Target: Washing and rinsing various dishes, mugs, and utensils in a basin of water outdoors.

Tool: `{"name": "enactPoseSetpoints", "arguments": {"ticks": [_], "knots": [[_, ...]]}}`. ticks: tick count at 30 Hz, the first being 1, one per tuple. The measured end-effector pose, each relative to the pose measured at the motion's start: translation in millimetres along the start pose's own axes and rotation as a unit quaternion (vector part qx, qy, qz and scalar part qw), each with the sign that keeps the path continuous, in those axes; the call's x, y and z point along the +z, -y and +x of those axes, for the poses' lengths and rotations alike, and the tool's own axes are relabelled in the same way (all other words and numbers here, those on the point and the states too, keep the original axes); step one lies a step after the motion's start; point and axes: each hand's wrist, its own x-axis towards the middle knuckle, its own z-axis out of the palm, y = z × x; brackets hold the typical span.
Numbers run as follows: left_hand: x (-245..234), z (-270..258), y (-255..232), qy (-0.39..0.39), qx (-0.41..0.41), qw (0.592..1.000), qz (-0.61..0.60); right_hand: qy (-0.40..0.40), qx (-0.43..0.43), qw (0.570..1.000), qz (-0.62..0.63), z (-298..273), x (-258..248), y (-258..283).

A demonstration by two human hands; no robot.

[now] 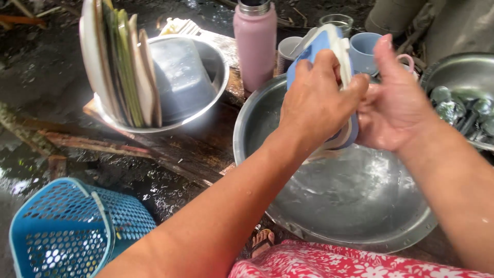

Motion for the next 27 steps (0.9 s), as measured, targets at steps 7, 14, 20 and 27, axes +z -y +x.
{"name": "enactPoseSetpoints", "arguments": {"ticks": [7, 14, 20, 27], "knots": [[-35, -9, 23, 0.124, 0.105, 0.972, -0.172, -0.236, -0.055, 0.93, -0.276, 11, 30, 6], [-92, -12, 65, -0.09, -0.031, 0.967, -0.234, -0.209, -0.121, 0.803, -0.544, 56, 101, 5], [-121, -5, 111, -0.235, -0.078, 0.968, -0.035, -0.121, -0.256, 0.741, -0.609, 197, 108, 2], [-133, -26, 127, -0.24, -0.112, 0.963, 0.036, -0.251, -0.252, 0.659, -0.662, 300, 86, -42]]}}
